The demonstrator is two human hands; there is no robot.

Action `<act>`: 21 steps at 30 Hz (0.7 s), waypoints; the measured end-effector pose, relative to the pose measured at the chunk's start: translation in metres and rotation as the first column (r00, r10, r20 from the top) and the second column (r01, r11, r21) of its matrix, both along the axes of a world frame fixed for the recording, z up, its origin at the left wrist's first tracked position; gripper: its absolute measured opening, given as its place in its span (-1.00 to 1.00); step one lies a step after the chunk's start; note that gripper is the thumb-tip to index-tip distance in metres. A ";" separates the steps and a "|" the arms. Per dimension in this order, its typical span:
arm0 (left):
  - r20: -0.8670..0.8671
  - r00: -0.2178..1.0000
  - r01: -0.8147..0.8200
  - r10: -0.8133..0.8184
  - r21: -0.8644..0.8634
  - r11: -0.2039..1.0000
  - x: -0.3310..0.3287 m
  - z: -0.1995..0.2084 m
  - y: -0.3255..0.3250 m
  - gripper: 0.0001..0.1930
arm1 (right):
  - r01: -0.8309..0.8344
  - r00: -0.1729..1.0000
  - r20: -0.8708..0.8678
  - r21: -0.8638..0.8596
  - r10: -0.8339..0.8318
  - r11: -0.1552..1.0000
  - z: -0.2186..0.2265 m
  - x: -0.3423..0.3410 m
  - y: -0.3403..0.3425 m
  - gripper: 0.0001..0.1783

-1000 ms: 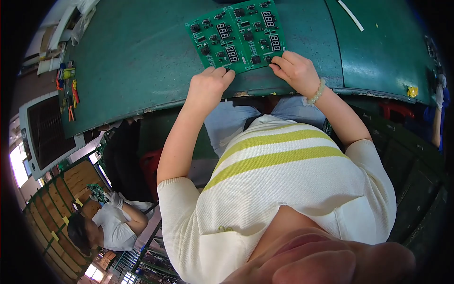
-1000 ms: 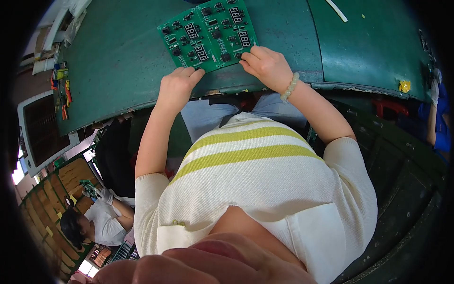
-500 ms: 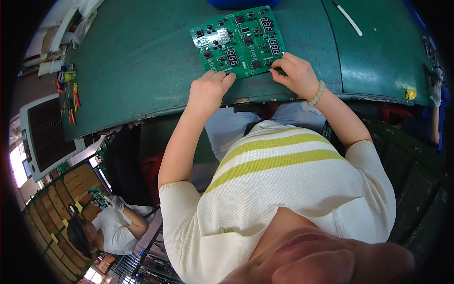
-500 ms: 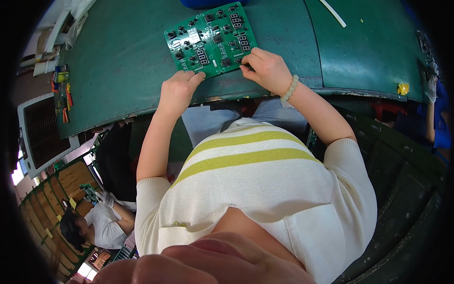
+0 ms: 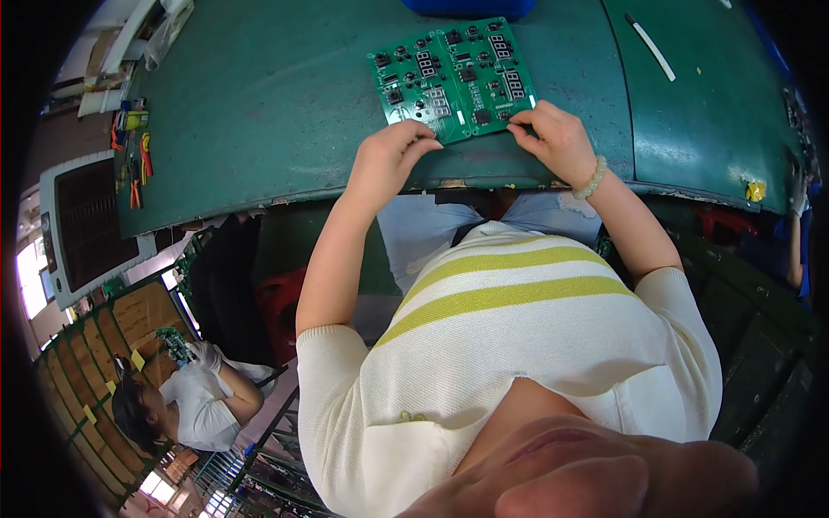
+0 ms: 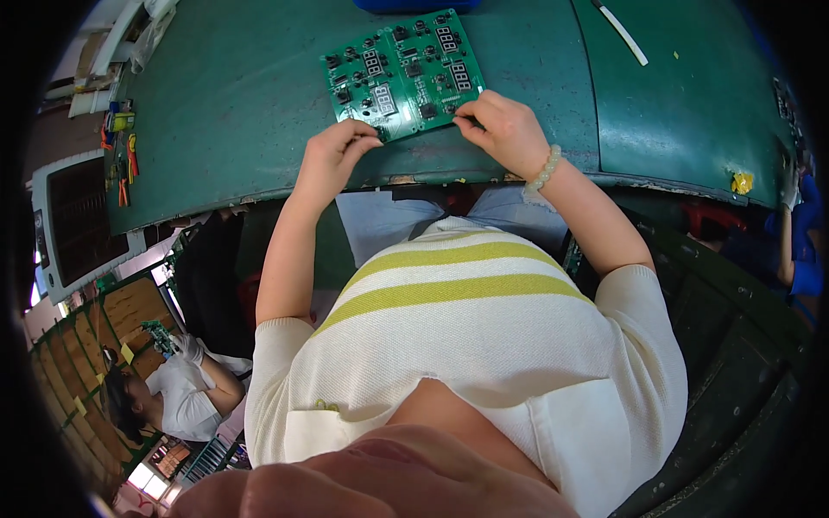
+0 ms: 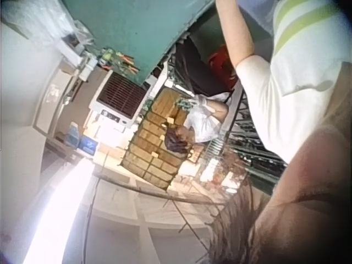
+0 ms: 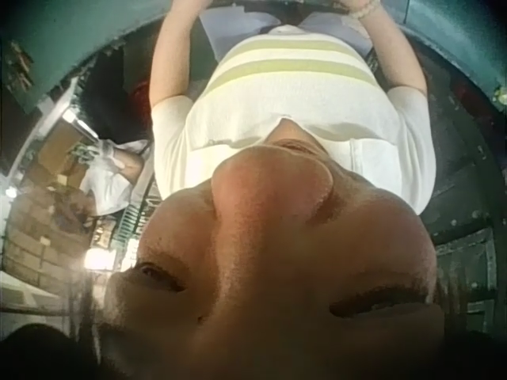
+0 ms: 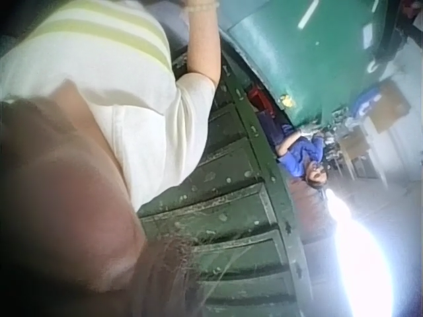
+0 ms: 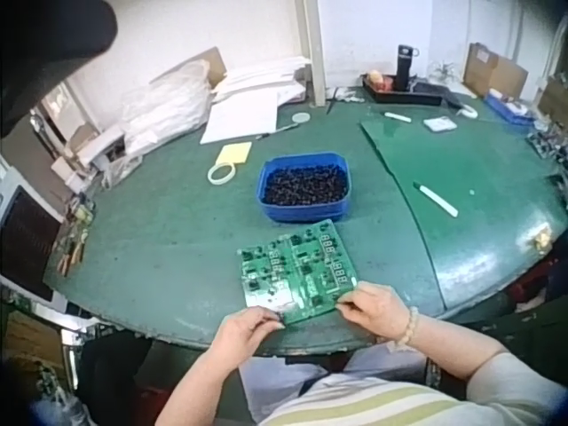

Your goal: The person inserts small electronic components by hand into a green printed circuit board.

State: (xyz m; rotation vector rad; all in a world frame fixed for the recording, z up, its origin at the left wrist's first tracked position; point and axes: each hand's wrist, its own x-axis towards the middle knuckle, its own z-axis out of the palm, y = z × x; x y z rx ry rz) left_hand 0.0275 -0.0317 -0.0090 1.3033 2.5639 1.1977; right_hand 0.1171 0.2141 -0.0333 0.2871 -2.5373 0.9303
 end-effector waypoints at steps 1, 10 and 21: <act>0.184 0.983 -0.021 0.007 0.074 0.997 -0.002 -0.001 -0.003 -0.86 | -0.002 1.000 0.003 -0.001 0.002 1.000 0.002 -0.001 0.001 -0.88; 0.946 0.270 -0.651 -0.181 0.318 0.689 -0.017 0.016 -0.008 -0.71 | 0.338 0.842 0.420 -0.900 0.340 0.274 0.011 -0.004 0.024 -0.85; 0.351 0.882 -0.319 0.313 -0.044 0.947 -0.028 0.004 0.015 -0.85 | 0.461 0.764 0.373 -0.887 0.526 -0.040 0.023 -0.002 0.032 -0.74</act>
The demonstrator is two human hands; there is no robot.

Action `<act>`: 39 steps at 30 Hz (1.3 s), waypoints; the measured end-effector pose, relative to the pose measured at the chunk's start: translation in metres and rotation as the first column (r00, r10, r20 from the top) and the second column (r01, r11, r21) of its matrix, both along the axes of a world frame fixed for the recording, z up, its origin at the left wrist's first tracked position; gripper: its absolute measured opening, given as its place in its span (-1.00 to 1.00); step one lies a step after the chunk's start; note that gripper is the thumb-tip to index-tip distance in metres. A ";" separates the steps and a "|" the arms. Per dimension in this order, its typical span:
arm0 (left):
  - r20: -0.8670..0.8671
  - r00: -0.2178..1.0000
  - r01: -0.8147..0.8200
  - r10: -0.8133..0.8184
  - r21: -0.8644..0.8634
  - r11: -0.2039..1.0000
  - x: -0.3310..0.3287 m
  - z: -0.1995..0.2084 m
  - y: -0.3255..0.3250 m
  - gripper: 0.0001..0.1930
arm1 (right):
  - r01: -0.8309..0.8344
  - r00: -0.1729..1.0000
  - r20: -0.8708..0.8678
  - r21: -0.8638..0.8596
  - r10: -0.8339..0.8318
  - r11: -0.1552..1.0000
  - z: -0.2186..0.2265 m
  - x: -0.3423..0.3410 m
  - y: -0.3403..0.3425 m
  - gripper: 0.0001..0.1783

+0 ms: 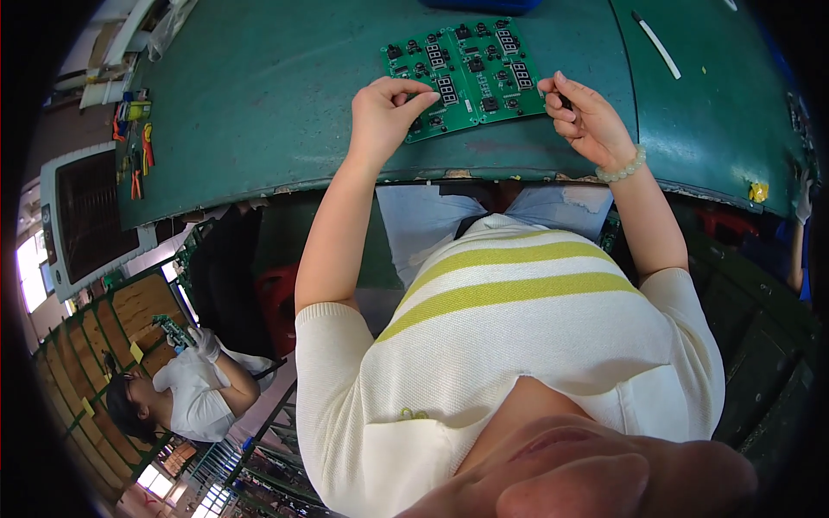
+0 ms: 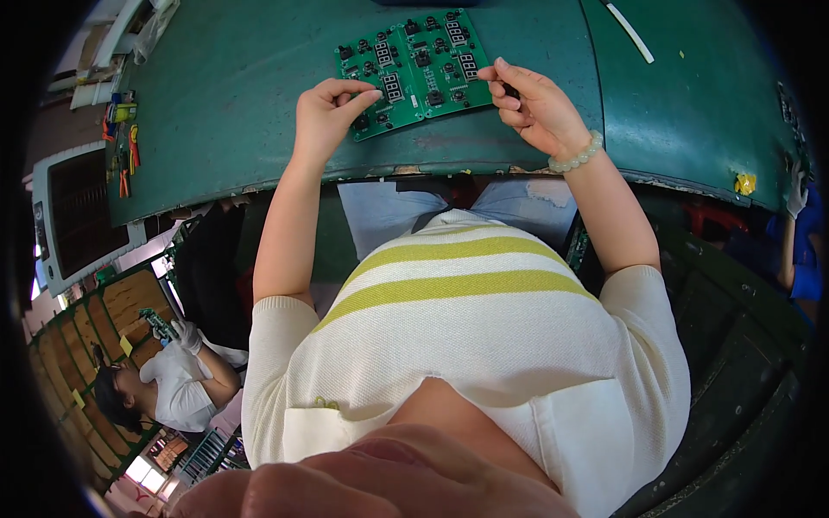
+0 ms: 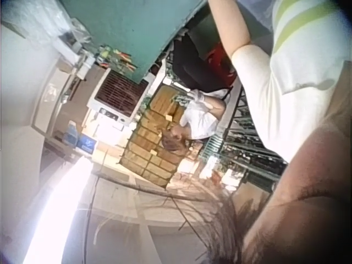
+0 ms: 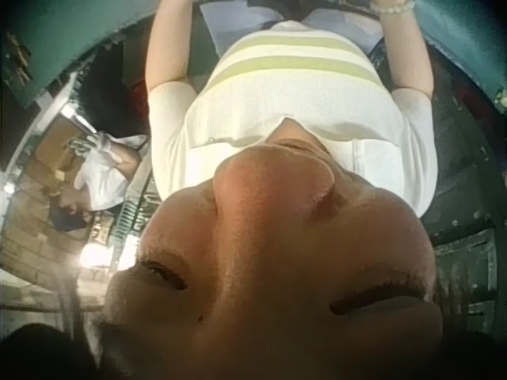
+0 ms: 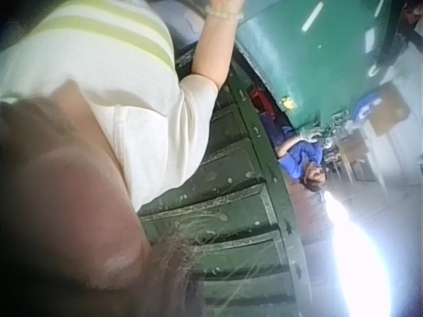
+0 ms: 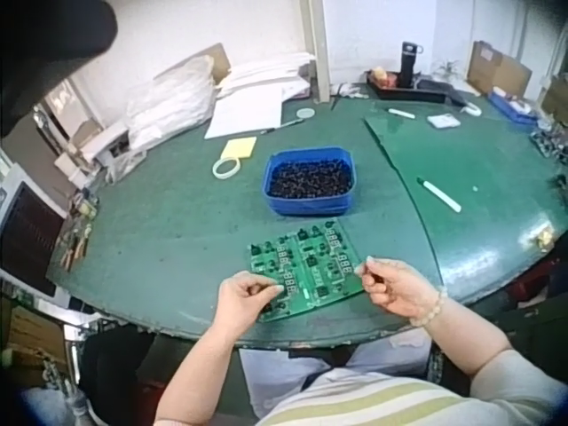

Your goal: The person inserts small electronic components by hand into a green printed circuit board.

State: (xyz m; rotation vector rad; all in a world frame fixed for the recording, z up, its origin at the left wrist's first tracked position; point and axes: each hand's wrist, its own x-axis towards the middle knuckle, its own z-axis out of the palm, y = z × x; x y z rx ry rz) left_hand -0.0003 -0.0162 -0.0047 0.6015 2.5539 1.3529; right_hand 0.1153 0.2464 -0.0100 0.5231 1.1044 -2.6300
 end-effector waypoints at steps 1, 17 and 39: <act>0.000 1.000 0.005 -0.005 -0.001 1.000 -0.002 -0.001 0.003 -0.85 | 0.012 1.000 0.011 -0.032 -0.012 0.999 0.001 -0.001 -0.001 -0.76; 0.224 0.974 -0.005 -0.010 0.068 0.998 -0.008 0.000 0.004 -0.85 | 0.029 0.998 -0.070 0.279 -0.010 0.960 0.001 -0.006 0.003 -0.75; -0.052 0.998 0.024 -0.030 -0.115 0.993 -0.007 -0.003 0.009 -0.82 | 0.283 0.894 -0.318 0.947 0.315 0.151 -0.002 -0.050 -0.016 -0.79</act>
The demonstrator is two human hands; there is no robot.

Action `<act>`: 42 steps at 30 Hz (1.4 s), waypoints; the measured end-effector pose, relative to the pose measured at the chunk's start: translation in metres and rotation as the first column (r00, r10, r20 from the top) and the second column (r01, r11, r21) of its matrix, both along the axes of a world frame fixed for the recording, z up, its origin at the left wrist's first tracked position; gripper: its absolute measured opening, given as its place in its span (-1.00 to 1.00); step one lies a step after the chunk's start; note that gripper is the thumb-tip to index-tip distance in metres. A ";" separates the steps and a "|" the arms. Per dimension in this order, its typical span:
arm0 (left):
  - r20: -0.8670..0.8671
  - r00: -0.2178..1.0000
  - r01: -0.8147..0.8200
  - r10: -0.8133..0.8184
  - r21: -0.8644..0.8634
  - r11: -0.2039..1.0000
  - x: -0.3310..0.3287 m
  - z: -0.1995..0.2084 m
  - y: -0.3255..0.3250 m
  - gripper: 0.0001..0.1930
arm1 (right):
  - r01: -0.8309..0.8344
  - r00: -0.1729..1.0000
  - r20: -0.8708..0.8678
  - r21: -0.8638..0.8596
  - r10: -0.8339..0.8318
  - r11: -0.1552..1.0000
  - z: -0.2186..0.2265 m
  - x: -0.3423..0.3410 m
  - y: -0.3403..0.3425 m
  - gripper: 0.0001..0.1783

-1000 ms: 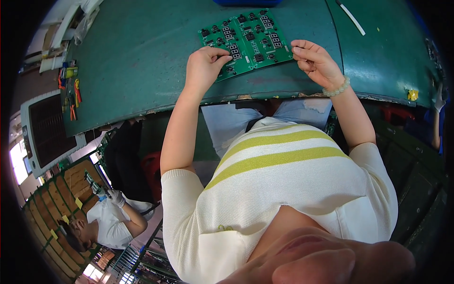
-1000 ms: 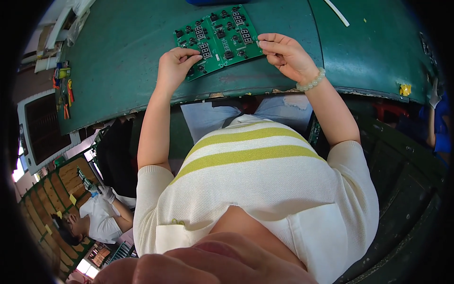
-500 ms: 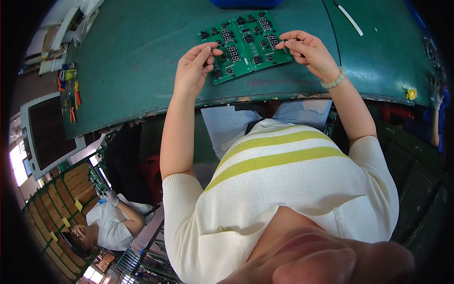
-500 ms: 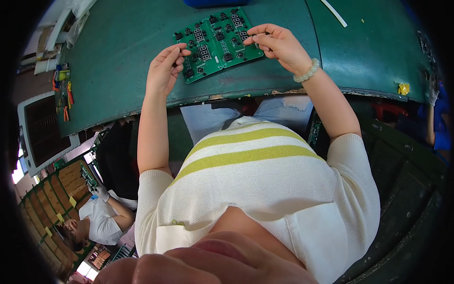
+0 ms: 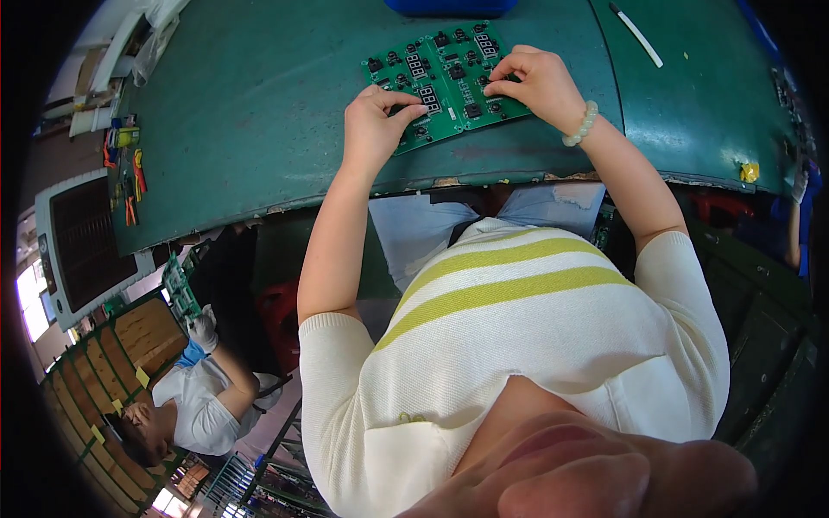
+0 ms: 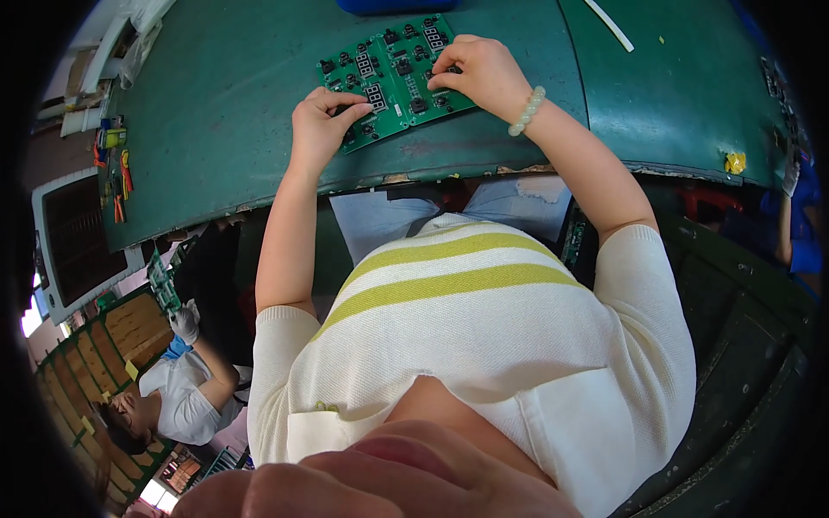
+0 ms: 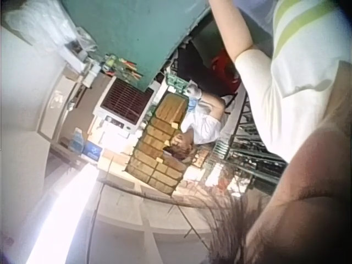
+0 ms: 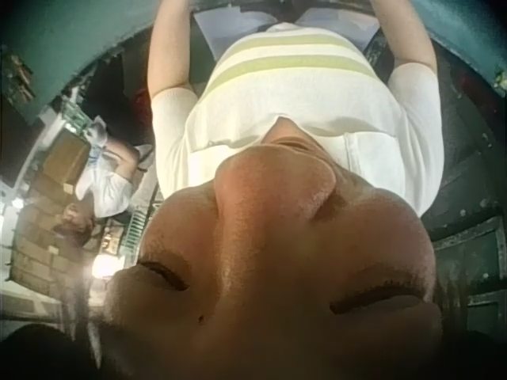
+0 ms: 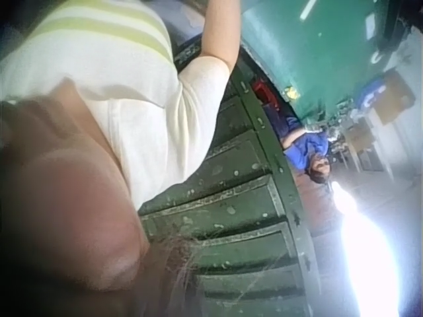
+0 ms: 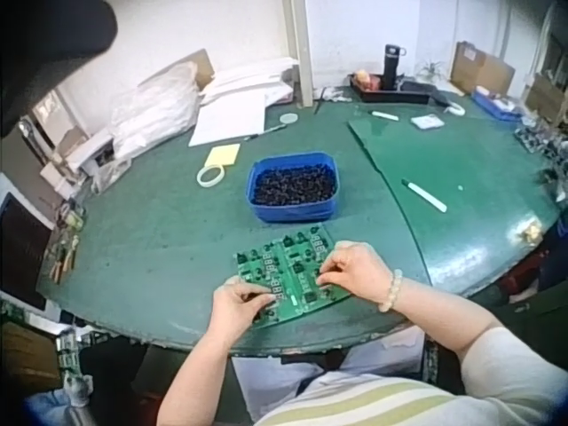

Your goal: The person inserts small electronic components by hand into a green printed circuit board.

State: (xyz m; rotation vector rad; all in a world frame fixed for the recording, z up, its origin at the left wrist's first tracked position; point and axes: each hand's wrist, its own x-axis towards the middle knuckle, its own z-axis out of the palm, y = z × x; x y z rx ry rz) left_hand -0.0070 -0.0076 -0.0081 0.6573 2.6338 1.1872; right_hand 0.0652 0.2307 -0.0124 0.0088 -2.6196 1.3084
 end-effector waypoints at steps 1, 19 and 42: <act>0.000 1.000 -0.001 0.001 0.001 1.000 -0.001 0.000 -0.002 -0.82 | -0.052 0.996 -0.063 0.189 0.064 0.981 0.001 -0.002 0.001 -0.81; -0.019 0.988 0.152 -0.152 0.001 0.988 -0.002 0.000 -0.006 -0.85 | -0.508 0.765 0.185 0.762 0.617 0.401 0.031 -0.044 -0.002 -0.85; 0.011 0.999 -0.034 0.034 0.045 0.998 0.006 0.003 -0.002 -0.82 | -0.575 0.796 0.336 0.676 0.503 0.460 0.027 -0.049 -0.005 -0.95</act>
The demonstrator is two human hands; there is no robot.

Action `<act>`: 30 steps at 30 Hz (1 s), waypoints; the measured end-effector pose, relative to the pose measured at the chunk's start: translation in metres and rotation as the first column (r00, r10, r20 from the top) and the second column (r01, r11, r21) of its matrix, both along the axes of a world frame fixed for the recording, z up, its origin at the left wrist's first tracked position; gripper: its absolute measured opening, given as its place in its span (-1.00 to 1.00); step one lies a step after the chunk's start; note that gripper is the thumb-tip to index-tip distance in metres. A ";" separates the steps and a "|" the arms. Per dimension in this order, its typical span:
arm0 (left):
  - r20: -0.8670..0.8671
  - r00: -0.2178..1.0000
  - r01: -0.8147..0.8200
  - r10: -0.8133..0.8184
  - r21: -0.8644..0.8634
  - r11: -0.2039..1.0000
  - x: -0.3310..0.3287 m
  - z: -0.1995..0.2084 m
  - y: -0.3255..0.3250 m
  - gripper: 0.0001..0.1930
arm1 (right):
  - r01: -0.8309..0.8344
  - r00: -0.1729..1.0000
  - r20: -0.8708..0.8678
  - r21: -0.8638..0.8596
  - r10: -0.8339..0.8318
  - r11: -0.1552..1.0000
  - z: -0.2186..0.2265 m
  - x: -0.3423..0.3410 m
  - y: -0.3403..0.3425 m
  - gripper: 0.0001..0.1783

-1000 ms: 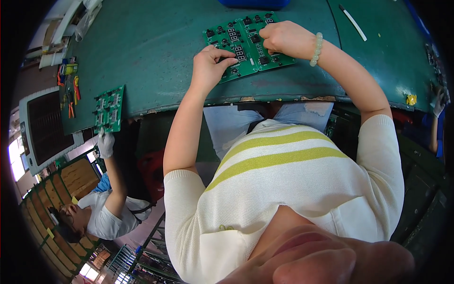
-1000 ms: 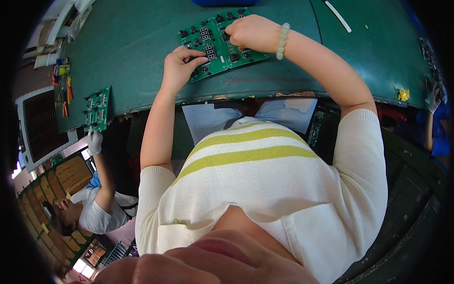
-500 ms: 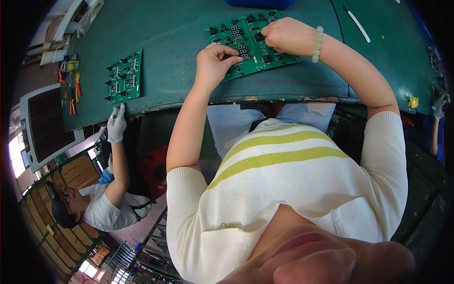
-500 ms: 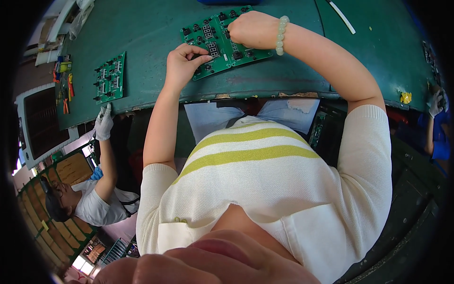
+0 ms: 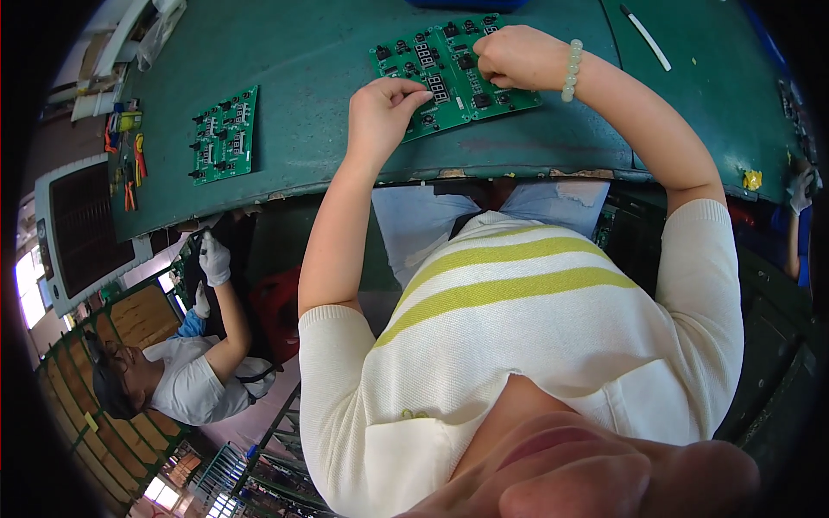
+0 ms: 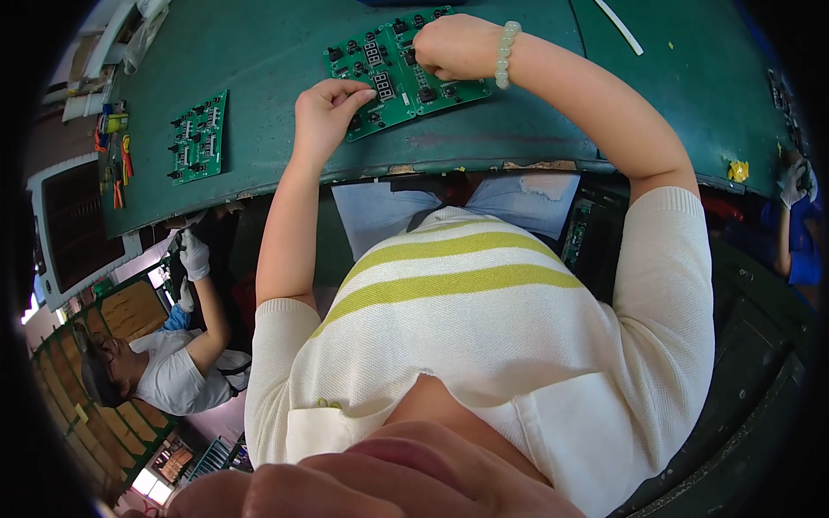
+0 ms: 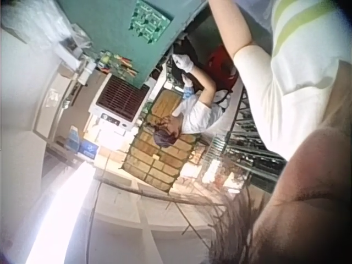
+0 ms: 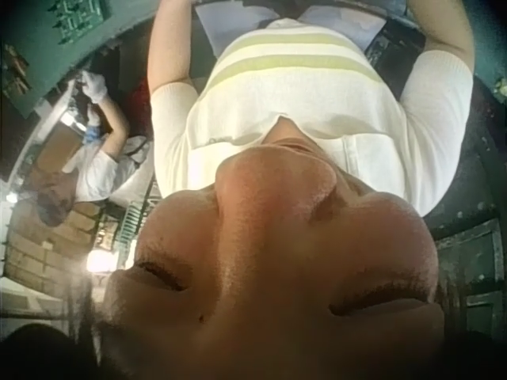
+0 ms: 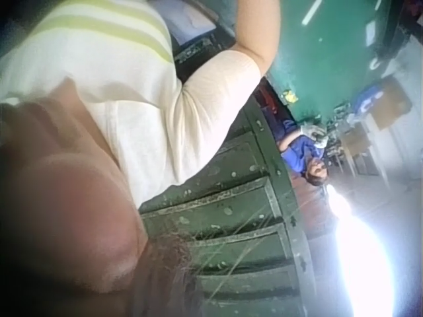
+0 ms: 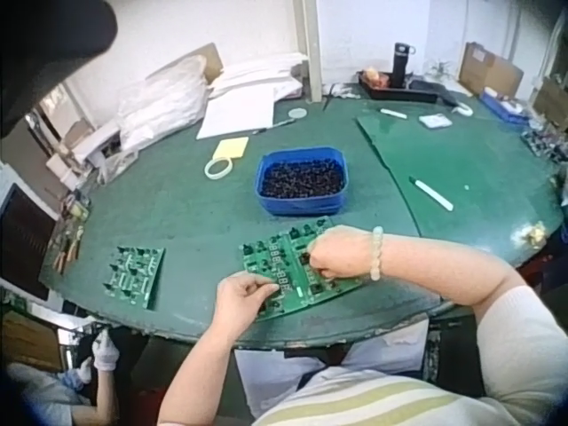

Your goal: The person inserts small electronic components by hand into a green printed circuit board.

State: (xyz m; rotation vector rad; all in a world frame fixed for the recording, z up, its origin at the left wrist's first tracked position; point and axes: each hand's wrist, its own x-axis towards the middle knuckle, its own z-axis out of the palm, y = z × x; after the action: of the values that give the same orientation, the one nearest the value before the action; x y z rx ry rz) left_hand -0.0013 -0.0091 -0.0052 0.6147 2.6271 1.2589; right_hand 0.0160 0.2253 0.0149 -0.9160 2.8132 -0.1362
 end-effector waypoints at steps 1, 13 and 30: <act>-0.001 1.000 0.000 0.000 -0.002 1.000 -0.001 -0.002 0.001 -0.82 | 0.008 1.000 -0.015 -0.041 -0.009 0.999 0.001 0.002 0.001 -0.95; 0.217 0.974 -0.084 0.062 0.095 0.992 -0.003 -0.015 -0.001 -0.86 | 0.066 0.983 -0.153 -0.226 -0.102 0.972 -0.014 0.021 0.011 -0.88; -0.054 0.951 0.287 -0.304 -0.214 0.934 -0.014 0.004 -0.002 -0.86 | 0.677 0.664 0.666 -0.729 -0.341 -0.104 -0.046 0.098 0.059 -0.79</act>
State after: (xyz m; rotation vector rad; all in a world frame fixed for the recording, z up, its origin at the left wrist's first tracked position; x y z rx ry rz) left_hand -0.0157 -0.0109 -0.0014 1.0019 2.5603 0.8809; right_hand 0.1140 0.2842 -0.0311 0.3651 2.2373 -2.2573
